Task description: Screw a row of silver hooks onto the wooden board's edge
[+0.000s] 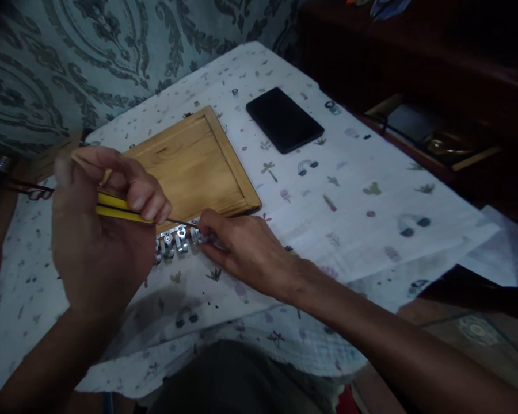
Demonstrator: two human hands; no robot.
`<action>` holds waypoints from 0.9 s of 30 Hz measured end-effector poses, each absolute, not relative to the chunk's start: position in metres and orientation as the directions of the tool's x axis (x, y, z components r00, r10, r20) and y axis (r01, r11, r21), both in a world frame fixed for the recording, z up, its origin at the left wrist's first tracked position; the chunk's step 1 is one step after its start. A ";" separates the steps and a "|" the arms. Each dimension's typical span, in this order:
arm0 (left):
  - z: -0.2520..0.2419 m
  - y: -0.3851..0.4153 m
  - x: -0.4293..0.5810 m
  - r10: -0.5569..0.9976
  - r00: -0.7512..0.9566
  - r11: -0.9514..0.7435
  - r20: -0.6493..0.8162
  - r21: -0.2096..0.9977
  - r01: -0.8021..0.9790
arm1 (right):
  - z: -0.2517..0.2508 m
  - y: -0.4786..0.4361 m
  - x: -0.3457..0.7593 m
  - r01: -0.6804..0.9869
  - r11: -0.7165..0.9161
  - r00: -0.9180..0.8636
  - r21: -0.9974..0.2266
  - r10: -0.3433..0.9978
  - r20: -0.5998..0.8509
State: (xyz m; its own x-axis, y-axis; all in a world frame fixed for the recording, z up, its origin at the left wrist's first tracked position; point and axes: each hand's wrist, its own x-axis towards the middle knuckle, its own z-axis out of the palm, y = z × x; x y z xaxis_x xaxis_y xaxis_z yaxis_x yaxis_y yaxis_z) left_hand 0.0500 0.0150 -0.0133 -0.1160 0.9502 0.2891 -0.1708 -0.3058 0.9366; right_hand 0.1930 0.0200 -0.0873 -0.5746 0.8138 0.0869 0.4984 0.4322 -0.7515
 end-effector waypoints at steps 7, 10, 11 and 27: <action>-0.011 0.030 0.048 0.978 0.039 -0.186 0.203 0.947 -0.262 | -0.084 0.020 0.194 0.488 0.425 -0.585 -0.763 0.807 0.076; -0.010 0.031 0.045 0.974 0.109 -0.167 0.200 0.952 -0.256 | -0.084 0.020 0.193 0.495 0.422 -0.582 -0.759 0.810 0.070; -0.010 0.029 0.045 0.971 0.111 -0.177 0.210 0.952 -0.251 | -0.085 0.020 0.193 0.498 0.423 -0.582 -0.757 0.810 0.071; -0.007 0.024 0.043 0.936 0.196 -0.249 0.291 0.945 -0.213 | -0.083 0.020 0.193 0.504 0.420 -0.574 -0.754 0.816 0.070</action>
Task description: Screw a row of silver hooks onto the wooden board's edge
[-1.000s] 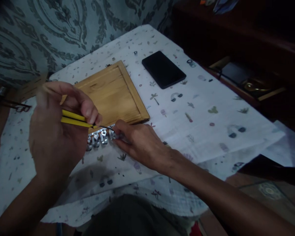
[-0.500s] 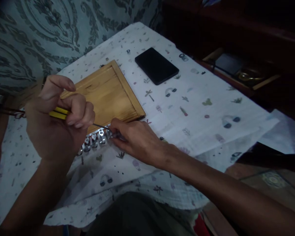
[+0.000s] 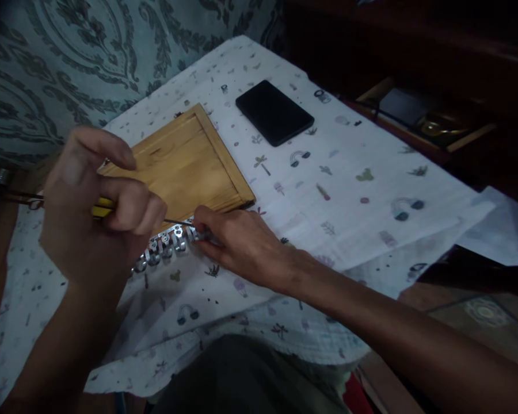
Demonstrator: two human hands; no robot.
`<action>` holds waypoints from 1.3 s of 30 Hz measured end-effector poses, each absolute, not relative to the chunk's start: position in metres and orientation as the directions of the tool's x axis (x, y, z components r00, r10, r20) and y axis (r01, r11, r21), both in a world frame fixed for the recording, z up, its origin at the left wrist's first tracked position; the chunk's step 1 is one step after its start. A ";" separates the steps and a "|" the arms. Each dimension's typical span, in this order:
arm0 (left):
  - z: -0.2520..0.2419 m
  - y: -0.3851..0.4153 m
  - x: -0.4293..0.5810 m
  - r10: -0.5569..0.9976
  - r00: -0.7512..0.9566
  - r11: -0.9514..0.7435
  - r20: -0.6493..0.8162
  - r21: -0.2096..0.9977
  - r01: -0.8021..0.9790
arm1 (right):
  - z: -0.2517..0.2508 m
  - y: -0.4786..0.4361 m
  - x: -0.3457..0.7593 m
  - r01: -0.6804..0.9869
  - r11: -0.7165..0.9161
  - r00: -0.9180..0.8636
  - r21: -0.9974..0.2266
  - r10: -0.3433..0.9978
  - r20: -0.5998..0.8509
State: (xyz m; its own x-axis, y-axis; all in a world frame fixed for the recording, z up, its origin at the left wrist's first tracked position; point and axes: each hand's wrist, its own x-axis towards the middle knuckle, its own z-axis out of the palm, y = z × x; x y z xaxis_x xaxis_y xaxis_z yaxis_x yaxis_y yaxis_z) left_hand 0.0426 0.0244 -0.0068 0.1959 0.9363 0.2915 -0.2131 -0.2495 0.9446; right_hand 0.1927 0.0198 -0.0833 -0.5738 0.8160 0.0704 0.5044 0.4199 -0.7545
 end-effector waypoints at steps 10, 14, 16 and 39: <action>-0.012 0.024 0.046 0.945 -0.140 -0.311 0.296 0.945 -0.105 | -0.082 0.020 0.193 0.508 0.411 -0.580 -0.756 0.813 0.053; -0.010 0.019 0.049 0.962 -0.080 -0.272 0.261 0.939 -0.211 | -0.081 0.020 0.194 0.492 0.409 -0.585 -0.768 0.809 0.057; -0.010 0.021 0.047 0.962 0.017 -0.260 0.272 0.936 -0.238 | -0.082 0.020 0.193 0.493 0.410 -0.583 -0.767 0.810 0.059; -0.012 0.023 0.040 0.939 -0.013 -0.336 0.345 0.904 -0.263 | -0.084 0.020 0.193 0.500 0.422 -0.591 -0.756 0.805 0.058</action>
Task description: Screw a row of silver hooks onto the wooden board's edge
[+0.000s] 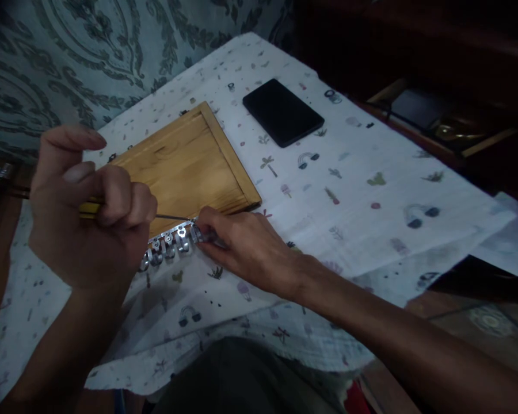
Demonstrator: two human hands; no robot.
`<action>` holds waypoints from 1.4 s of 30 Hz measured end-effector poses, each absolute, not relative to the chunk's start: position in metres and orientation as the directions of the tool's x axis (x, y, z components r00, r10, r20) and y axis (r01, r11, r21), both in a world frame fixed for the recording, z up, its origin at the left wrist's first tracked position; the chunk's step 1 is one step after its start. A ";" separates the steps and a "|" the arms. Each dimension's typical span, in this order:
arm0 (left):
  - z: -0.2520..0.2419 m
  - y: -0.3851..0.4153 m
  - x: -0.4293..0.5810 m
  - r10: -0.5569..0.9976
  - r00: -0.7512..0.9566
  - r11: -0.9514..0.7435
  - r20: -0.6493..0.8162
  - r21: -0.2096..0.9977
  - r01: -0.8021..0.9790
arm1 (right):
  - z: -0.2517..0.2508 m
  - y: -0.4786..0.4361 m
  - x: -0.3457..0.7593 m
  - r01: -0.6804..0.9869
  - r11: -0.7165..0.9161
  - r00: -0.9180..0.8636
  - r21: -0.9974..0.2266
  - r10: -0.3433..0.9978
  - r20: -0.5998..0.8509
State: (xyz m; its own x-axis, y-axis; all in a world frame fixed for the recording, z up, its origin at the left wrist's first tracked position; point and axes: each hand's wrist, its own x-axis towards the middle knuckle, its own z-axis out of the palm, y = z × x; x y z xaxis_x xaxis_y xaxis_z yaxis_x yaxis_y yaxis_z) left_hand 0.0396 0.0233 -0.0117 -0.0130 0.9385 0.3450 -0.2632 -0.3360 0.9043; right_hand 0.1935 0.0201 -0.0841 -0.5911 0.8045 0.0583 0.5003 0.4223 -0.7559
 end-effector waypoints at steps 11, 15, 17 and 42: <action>-0.017 0.026 0.038 0.926 0.063 -0.343 0.373 0.898 -0.277 | -0.085 0.020 0.193 0.488 0.415 -0.577 -0.768 0.814 0.073; -0.014 0.029 0.036 0.939 0.106 -0.294 0.328 0.922 -0.251 | -0.088 0.019 0.193 0.487 0.418 -0.566 -0.766 0.820 0.088; -0.012 0.032 0.034 0.948 0.145 -0.248 0.285 0.942 -0.227 | -0.090 0.019 0.193 0.475 0.421 -0.565 -0.773 0.819 0.100; -0.012 0.044 0.042 0.879 0.403 -0.216 0.254 0.966 -0.139 | -0.097 0.019 0.191 0.479 0.486 -0.549 -0.731 0.816 0.183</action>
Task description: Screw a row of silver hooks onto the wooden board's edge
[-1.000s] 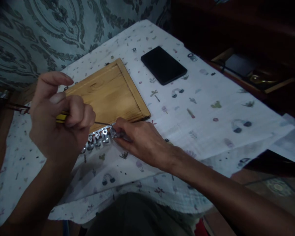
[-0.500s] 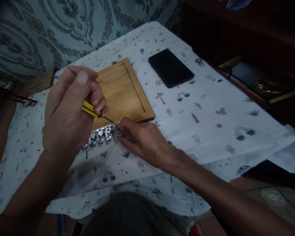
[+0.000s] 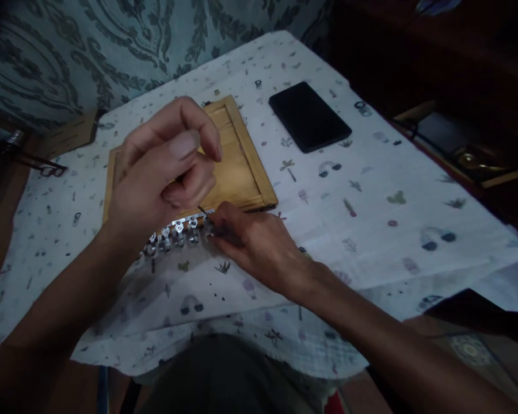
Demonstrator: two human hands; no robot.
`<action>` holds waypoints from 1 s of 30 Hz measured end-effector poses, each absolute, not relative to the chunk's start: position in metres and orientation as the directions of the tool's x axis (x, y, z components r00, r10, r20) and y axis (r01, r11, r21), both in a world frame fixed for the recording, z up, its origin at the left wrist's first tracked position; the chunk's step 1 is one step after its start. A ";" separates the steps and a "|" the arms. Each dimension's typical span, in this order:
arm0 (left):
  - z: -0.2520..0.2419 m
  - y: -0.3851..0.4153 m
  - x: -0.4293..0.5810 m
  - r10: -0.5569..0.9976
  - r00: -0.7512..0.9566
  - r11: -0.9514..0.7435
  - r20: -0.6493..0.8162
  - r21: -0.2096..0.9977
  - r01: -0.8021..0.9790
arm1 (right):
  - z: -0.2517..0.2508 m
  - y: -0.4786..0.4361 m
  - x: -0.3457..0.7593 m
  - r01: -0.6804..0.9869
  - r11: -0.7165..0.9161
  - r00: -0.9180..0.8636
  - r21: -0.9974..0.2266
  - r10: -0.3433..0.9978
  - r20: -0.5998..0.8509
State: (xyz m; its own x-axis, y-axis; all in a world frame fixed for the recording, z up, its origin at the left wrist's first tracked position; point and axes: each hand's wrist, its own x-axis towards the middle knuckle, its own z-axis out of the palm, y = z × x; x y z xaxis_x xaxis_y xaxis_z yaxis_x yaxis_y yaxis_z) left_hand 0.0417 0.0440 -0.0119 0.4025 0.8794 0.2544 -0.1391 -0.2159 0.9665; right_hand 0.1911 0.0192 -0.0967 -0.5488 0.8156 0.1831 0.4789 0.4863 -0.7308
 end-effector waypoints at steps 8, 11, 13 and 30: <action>-0.016 0.036 0.051 0.946 -0.012 -0.323 0.324 0.938 -0.128 | -0.094 0.017 0.190 0.457 0.486 -0.550 -0.745 0.812 0.193; -0.014 0.036 0.052 0.952 0.038 -0.296 0.304 0.945 -0.138 | -0.094 0.017 0.190 0.480 0.472 -0.552 -0.739 0.818 0.164; -0.012 0.037 0.052 0.953 0.101 -0.272 0.286 0.954 -0.129 | -0.095 0.017 0.191 0.488 0.457 -0.548 -0.743 0.824 0.147; -0.016 0.036 0.053 0.952 0.028 -0.294 0.306 0.933 -0.205 | -0.093 0.016 0.190 0.488 0.422 -0.527 -0.764 0.840 0.128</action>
